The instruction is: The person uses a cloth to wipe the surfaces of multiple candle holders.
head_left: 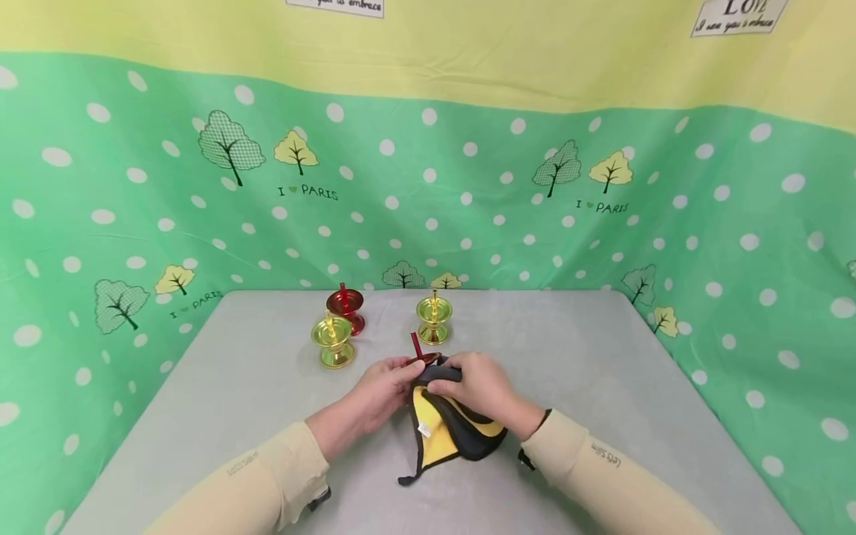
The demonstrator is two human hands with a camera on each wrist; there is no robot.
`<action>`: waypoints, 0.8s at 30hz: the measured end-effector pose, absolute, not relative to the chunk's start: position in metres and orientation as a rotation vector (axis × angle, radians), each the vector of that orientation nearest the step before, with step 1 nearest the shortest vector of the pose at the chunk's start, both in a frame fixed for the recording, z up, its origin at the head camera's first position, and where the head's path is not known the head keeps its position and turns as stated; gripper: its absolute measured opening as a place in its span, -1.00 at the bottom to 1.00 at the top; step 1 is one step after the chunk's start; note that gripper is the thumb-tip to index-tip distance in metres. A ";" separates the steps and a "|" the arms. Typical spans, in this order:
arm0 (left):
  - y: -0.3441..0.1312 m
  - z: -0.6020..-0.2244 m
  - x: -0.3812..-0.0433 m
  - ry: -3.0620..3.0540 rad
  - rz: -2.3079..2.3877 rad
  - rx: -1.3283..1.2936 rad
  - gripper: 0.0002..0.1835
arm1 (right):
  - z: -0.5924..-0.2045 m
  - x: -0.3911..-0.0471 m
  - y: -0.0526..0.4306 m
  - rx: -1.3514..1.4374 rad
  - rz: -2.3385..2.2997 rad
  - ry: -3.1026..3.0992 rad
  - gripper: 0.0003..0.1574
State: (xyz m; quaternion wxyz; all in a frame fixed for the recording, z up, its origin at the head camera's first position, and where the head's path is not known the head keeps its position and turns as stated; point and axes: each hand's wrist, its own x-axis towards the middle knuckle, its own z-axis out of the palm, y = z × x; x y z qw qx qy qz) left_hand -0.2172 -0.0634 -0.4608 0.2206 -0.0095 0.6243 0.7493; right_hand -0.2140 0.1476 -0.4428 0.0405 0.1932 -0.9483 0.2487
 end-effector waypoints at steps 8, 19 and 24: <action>-0.063 -0.461 -0.217 1.720 2.056 -0.033 -0.23 | -0.437 -0.223 0.162 0.558 0.871 -3.094 -0.71; -0.066 -0.462 -0.219 1.730 2.046 0.000 -0.39 | -0.448 -0.228 0.152 0.395 0.950 -2.902 -0.70; -0.067 -0.462 -0.221 1.733 2.051 0.009 -0.40 | -0.449 -0.226 0.152 0.514 0.897 -2.869 -0.73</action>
